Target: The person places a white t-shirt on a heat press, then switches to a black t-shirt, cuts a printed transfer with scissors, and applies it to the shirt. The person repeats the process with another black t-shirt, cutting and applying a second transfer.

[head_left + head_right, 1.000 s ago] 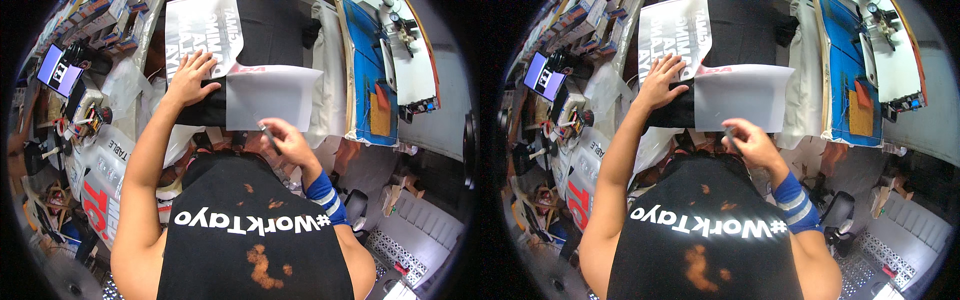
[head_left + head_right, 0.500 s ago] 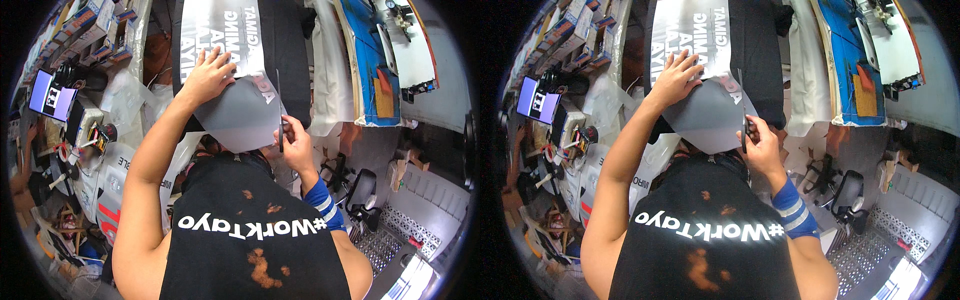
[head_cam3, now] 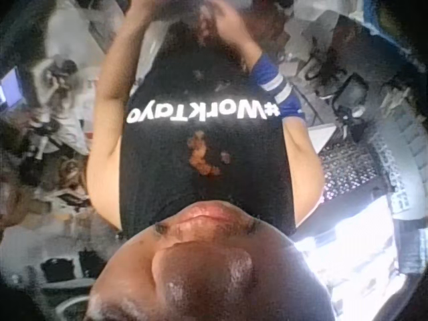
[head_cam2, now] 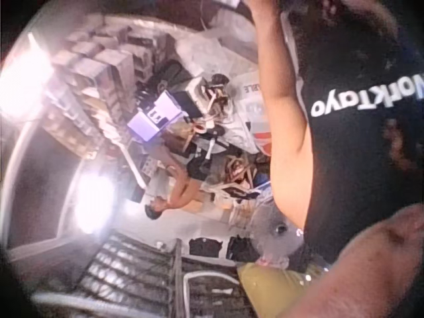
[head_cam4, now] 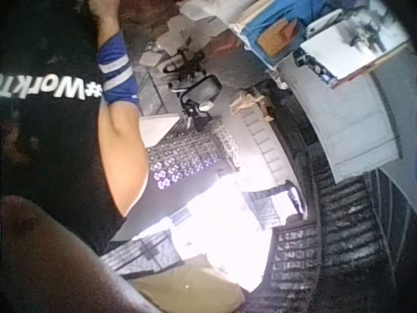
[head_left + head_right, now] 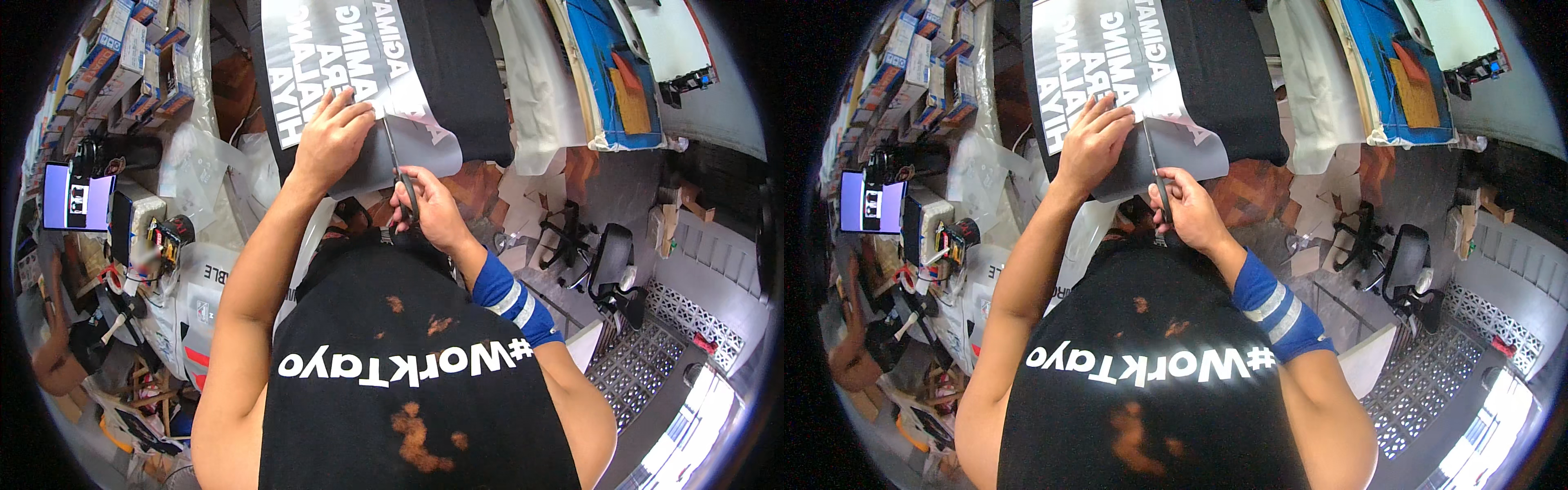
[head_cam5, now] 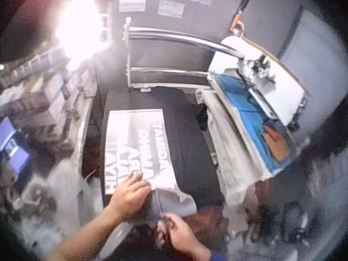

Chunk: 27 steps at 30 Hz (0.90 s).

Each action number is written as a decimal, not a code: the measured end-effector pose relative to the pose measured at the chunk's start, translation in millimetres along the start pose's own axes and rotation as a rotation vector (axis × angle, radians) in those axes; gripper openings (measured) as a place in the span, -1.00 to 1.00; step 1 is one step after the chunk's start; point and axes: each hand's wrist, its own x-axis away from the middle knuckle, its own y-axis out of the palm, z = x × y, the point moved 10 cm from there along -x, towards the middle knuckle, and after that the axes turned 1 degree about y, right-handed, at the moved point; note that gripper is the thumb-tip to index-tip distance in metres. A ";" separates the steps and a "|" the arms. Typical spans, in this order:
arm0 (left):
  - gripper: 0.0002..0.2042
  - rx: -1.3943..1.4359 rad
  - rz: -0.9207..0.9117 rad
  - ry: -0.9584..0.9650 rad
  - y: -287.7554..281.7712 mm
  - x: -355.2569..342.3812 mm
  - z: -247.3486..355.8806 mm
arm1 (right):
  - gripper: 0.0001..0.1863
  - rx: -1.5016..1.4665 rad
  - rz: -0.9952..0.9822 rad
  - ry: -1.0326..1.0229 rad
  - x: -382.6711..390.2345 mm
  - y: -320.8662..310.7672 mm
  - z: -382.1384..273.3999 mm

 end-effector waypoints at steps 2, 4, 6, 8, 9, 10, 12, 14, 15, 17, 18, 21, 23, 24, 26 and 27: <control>-0.87 -0.025 0.010 -0.013 -1.4 1.5 -0.1 | -0.55 0.018 -0.020 0.041 3.8 3.0 1.1; -0.86 -0.039 0.024 -0.034 -3.4 2.1 -2.8 | -0.55 -0.001 -0.058 0.066 6.7 8.4 0.7; -0.86 -0.037 0.038 -0.048 -5.1 2.4 -5.7 | -0.56 -0.063 -0.075 0.083 4.4 11.6 0.3; -0.85 -0.051 0.025 -0.029 -3.2 2.3 -4.5 | -0.56 -0.030 -0.029 0.037 -4.2 7.2 -5.1; -0.85 -0.059 0.023 -0.018 -2.4 2.4 -3.4 | -0.56 -0.022 -0.011 0.009 -9.4 5.3 -8.0; -0.85 -0.059 0.024 -0.025 -1.5 2.6 -3.7 | -0.55 -0.029 0.008 0.029 -13.5 2.5 -6.1; -0.84 -0.058 0.032 -0.040 0.5 3.0 -3.7 | -0.59 0.050 0.014 0.018 -19.2 0.4 -6.6; -0.85 -0.047 0.060 -0.045 0.1 3.5 -2.6 | -0.61 0.082 0.022 0.015 -21.0 -1.5 -6.0; -0.85 -0.046 0.071 -0.047 -0.3 3.8 -2.2 | -0.61 0.073 0.025 0.015 -20.3 -1.9 -5.7; -0.84 -0.041 0.063 -0.063 0.8 4.4 -2.7 | -0.60 0.042 0.019 0.016 -18.9 -1.1 -5.4; -0.83 -0.042 0.063 -0.067 0.4 4.7 -2.9 | -0.58 0.031 0.024 0.013 -18.5 -1.3 -6.0; -0.83 -0.042 0.064 -0.069 -0.8 5.2 -3.2 | -0.53 -0.020 0.019 0.010 -19.0 -0.1 -7.5; -0.85 -0.042 0.069 -0.056 -1.5 5.3 -2.0 | -0.53 -0.042 0.015 0.014 -19.8 0.5 -7.9; -0.85 -0.043 0.071 -0.049 -1.6 5.4 -1.3 | -0.53 -0.044 0.012 0.010 -20.0 0.9 -8.5; -0.86 -0.035 0.076 -0.049 -1.7 5.5 -1.5 | -0.53 -0.054 0.017 0.018 -19.8 0.8 -8.2; -0.86 -0.034 0.079 -0.046 -1.9 5.7 -1.4 | -0.54 -0.053 0.013 0.012 -19.5 1.4 -9.0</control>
